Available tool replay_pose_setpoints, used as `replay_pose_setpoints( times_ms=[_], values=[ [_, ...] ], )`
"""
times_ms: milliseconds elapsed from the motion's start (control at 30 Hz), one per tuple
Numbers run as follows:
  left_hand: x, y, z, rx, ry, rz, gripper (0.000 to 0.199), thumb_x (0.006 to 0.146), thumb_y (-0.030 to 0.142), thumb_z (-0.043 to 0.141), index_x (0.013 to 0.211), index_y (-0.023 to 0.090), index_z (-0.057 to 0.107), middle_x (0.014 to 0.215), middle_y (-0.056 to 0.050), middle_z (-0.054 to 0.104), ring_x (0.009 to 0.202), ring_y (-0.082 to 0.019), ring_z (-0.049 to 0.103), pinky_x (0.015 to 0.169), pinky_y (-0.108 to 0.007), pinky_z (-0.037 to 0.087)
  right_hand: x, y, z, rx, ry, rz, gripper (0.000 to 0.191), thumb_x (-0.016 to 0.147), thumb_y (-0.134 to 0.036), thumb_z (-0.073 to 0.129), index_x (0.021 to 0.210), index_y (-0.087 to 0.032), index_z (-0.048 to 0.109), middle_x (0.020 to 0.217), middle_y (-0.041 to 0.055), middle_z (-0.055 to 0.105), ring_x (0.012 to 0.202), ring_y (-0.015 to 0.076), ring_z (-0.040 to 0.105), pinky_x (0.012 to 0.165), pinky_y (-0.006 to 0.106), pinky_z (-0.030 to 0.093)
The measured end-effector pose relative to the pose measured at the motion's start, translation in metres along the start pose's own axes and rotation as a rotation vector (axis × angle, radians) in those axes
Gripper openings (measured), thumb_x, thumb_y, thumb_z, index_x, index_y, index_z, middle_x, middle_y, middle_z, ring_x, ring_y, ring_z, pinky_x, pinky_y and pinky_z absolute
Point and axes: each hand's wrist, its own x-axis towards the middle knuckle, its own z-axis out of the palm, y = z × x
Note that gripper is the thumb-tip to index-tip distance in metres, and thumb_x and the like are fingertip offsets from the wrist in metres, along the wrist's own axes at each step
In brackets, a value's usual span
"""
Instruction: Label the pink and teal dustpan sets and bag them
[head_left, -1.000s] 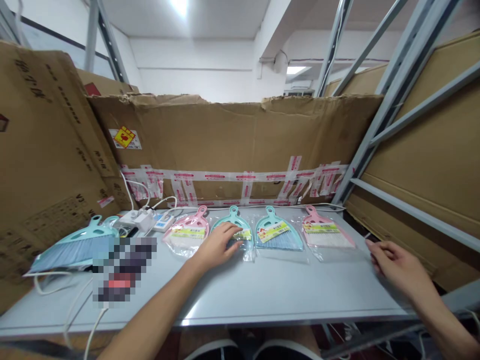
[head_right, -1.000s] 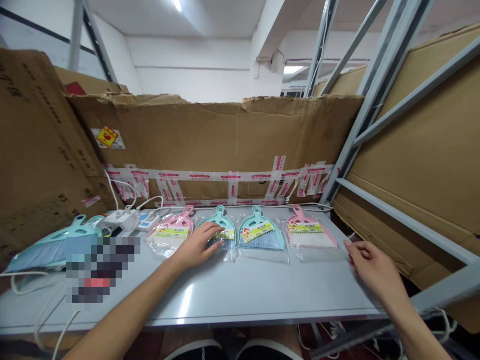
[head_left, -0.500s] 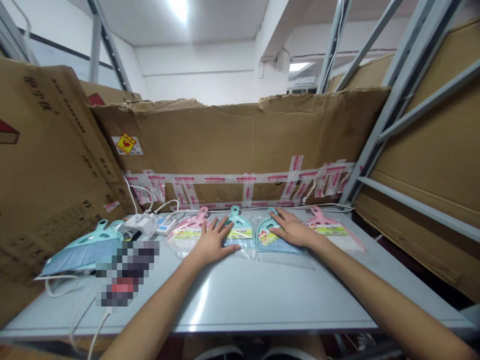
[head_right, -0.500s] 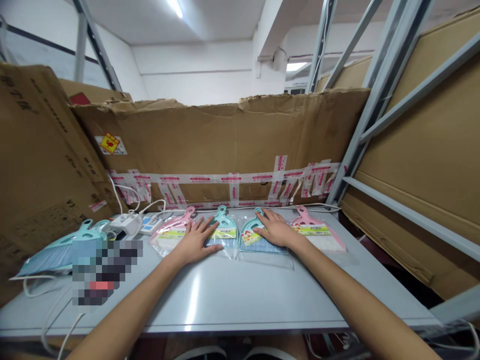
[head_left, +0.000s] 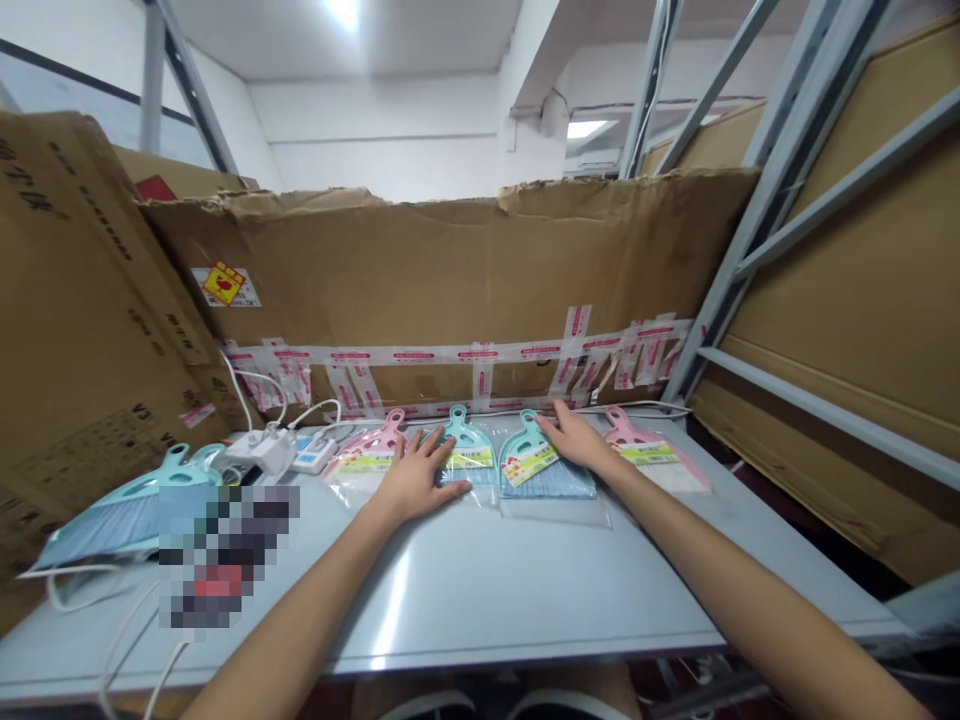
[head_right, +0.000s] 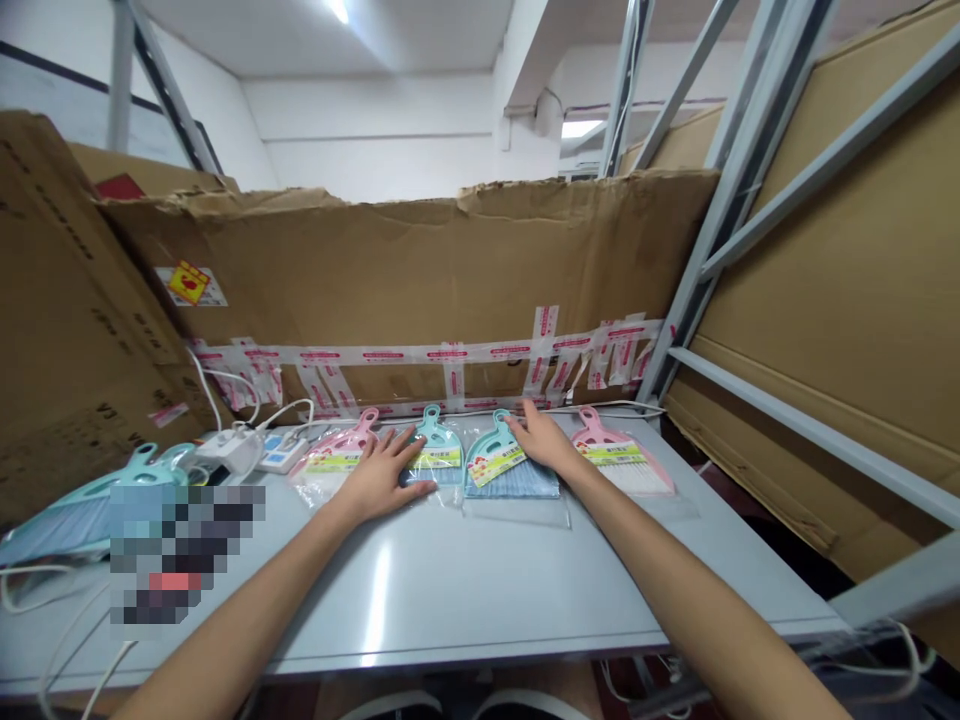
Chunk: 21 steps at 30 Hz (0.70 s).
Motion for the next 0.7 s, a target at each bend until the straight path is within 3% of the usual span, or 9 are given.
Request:
replay_pose_setpoints(
  times_ms=[133,233,333,400,567,700],
  values=[
    [-0.002,0.011,-0.003,-0.022,0.117,0.015,0.076,0.1,0.074,0.063,0.159,0.026,0.065,0.17,-0.017,0.054,0.164,-0.052,0.034,0.133,-0.077,0.014,0.034,-0.005,-0.003,0.177,-0.017,0.117,0.042,0.103,-0.028,0.071,0.143,-0.015,0.068,0.126,0.0184,0.083,0.116,0.0297,0.077,0.107,0.04,0.055],
    [-0.007,0.021,-0.008,-0.105,0.188,0.07,0.055,0.107,0.058,0.062,0.149,0.025,0.071,0.156,-0.015,0.067,0.159,-0.044,0.043,0.133,-0.069,0.026,0.051,-0.006,-0.001,0.251,-0.055,0.137,0.033,0.095,-0.027,0.082,0.125,-0.015,0.077,0.104,0.0125,0.086,0.094,0.0243,0.079,0.087,0.031,0.06],
    [-0.016,0.031,-0.012,-0.25,0.22,0.113,0.04,0.11,0.047,0.06,0.14,0.024,0.074,0.145,-0.014,0.073,0.152,-0.038,0.052,0.127,-0.059,0.041,0.052,-0.002,0.002,0.344,-0.096,0.156,0.027,0.085,-0.029,0.091,0.106,-0.015,0.082,0.091,0.0091,0.085,0.08,0.0196,0.075,0.073,0.026,0.057],
    [-0.023,0.038,-0.014,-0.355,0.211,0.14,0.035,0.11,0.042,0.061,0.137,0.024,0.075,0.142,-0.013,0.074,0.147,-0.035,0.057,0.126,-0.055,0.044,0.047,0.002,0.0,0.399,-0.13,0.175,0.024,0.082,-0.031,0.093,0.097,-0.015,0.084,0.087,0.0083,0.084,0.07,0.0165,0.071,0.064,0.024,0.055],
    [-0.03,0.058,-0.018,-0.581,0.167,0.177,0.033,0.105,0.04,0.07,0.135,0.027,0.077,0.139,-0.012,0.076,0.141,-0.034,0.063,0.13,-0.055,0.041,0.032,0.002,-0.018,0.596,-0.154,0.28,0.021,0.082,-0.027,0.092,0.097,-0.015,0.084,0.078,0.0035,0.079,0.052,0.0096,0.059,0.048,0.019,0.049],
    [-0.029,0.069,-0.01,-1.008,0.069,-0.027,0.054,0.102,0.045,0.077,0.152,0.029,0.067,0.161,-0.015,0.062,0.146,-0.036,0.062,0.123,-0.052,0.051,0.029,-0.01,-0.032,0.86,-0.08,0.45,0.018,0.076,-0.011,0.094,0.088,-0.015,0.08,0.075,0.0023,0.075,0.053,0.0095,0.06,0.046,0.017,0.054]
  ],
)
